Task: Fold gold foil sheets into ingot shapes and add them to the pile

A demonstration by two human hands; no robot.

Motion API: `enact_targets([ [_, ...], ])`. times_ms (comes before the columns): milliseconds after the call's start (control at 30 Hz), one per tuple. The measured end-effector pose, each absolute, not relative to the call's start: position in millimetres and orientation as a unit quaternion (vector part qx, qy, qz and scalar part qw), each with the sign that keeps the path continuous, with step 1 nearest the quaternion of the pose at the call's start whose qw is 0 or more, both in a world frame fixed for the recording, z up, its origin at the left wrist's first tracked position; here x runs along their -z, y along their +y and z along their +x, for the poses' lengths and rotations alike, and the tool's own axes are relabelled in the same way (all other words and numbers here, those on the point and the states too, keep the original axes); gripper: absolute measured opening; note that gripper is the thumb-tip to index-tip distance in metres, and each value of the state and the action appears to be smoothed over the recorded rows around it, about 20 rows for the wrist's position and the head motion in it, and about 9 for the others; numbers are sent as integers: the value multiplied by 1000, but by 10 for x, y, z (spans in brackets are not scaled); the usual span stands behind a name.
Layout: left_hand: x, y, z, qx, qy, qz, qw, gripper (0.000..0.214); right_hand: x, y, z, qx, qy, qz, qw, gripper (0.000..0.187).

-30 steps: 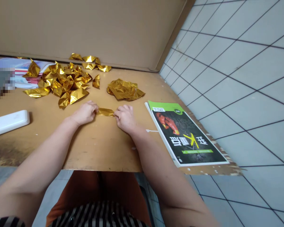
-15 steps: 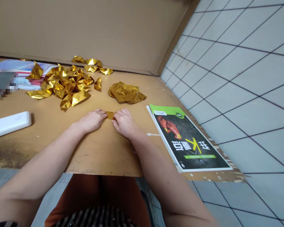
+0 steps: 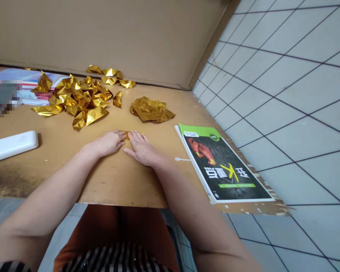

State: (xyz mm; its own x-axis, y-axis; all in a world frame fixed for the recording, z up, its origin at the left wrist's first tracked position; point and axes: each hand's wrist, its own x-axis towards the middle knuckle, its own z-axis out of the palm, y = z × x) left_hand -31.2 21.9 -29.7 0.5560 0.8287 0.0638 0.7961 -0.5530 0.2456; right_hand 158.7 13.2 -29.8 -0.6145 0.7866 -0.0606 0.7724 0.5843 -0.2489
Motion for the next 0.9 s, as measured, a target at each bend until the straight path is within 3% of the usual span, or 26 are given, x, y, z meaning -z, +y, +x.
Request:
enact_targets([
  [300,308,274,-463,-138,481,856,133,31,224,128,1705,-123,-875,-468,8,70],
  [567,298,293,-493,-193,508,824,159,20,76,163,1798,-59,-871,-488,15,38],
  [900,371,365,-590,-248,500,822,115,9,69,214,1807,-35,-866,-497,39,29],
])
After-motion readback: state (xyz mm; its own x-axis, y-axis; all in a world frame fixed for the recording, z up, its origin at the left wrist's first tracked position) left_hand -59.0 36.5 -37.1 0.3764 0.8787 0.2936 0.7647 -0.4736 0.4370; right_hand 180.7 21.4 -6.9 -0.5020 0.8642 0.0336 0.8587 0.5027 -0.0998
